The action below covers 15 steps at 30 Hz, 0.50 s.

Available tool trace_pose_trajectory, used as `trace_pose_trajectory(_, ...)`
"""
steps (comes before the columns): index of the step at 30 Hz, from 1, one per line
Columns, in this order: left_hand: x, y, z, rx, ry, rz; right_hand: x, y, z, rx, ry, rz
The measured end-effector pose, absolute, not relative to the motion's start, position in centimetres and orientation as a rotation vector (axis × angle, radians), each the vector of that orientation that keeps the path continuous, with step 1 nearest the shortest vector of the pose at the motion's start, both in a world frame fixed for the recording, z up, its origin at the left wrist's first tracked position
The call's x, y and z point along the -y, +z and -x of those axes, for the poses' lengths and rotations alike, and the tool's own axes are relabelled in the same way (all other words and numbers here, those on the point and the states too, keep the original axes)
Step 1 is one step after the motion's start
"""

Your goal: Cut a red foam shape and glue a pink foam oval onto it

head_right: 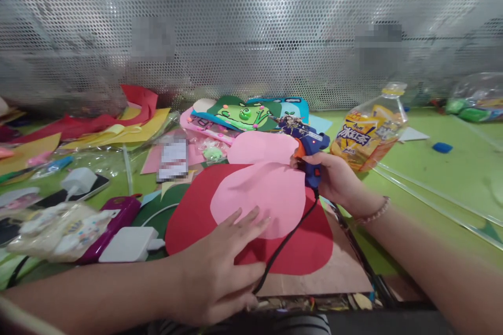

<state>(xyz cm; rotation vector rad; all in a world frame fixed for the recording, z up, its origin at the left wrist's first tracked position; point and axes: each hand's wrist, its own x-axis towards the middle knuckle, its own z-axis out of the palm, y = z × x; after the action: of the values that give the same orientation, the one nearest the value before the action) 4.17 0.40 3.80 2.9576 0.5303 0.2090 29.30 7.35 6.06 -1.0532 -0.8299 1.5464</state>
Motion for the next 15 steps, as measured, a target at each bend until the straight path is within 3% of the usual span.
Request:
trace_pose_trajectory(4, -0.79, 3.88, -3.87, -0.537, 0.266, -2.975, -7.37, 6.09, -29.6, 0.775, 1.575, 0.973)
trace_pose_trajectory(15, -1.2, 3.76, -4.03, -0.791, 0.005, -2.888, -7.14, 5.9, -30.02, 0.809, 1.596, 1.049)
